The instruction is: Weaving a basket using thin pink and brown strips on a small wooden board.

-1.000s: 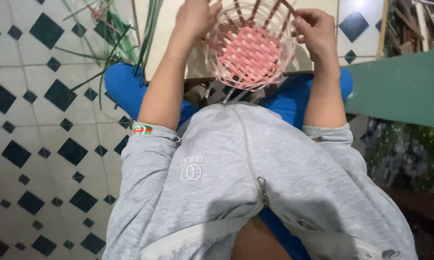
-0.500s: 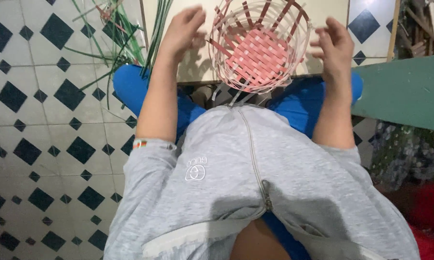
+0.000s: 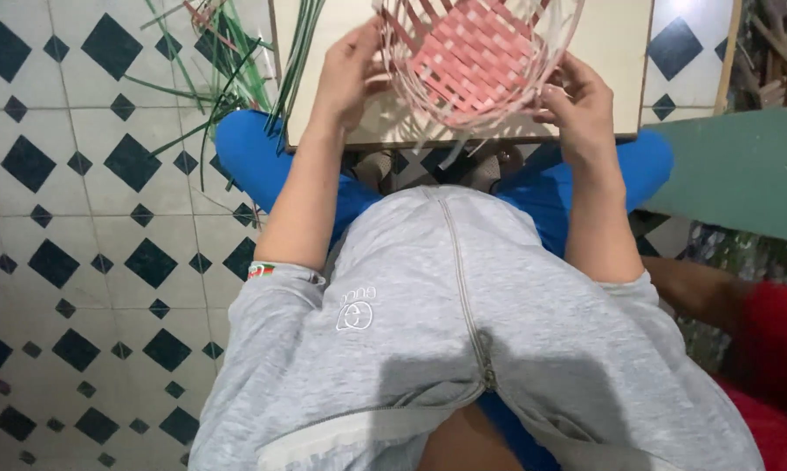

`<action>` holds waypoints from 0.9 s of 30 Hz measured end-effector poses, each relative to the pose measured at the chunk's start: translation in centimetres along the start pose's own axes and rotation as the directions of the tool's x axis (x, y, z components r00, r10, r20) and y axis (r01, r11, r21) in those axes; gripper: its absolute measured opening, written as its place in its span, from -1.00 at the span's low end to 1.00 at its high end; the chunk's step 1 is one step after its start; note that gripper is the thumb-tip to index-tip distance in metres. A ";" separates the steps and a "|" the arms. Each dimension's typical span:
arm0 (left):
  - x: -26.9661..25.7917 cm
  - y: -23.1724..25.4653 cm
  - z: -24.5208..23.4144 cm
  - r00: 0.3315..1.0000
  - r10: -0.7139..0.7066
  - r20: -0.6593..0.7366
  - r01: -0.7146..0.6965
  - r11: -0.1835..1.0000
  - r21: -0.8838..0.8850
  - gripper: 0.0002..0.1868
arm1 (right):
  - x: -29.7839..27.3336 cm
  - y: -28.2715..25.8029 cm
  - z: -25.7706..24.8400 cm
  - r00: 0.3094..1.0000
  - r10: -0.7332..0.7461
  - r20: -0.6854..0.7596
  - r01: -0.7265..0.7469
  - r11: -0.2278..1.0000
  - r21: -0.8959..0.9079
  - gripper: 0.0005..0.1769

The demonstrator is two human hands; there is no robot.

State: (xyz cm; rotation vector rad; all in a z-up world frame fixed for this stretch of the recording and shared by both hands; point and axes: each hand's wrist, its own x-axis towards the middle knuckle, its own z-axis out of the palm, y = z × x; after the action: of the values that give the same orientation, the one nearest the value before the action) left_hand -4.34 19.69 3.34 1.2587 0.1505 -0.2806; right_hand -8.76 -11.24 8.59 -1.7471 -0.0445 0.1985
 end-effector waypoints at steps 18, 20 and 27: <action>-0.9 0.4 -2.3 0.950 0.184 -0.251 -0.137 0.972 0.190 -0.80 | 2.0 1.4 1.8 0.788 -0.603 -0.126 0.435 0.689 -0.580 -0.87; -0.3 -0.8 -2.6 0.953 0.171 -0.252 -0.138 0.980 0.142 -0.77 | 4.2 0.3 4.1 0.742 -0.666 0.078 0.591 0.594 -0.545 -0.91; -0.6 -1.0 -1.8 0.941 0.121 -0.315 -0.125 0.992 0.008 -0.75 | 11.4 0.0 14.6 0.606 -0.530 0.592 0.776 0.234 -0.585 -0.63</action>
State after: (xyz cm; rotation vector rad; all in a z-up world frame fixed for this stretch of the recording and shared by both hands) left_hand -5.15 21.22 2.05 1.2895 0.3455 0.0323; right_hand 0.20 4.53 4.86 -2.4297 -1.3109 -0.3013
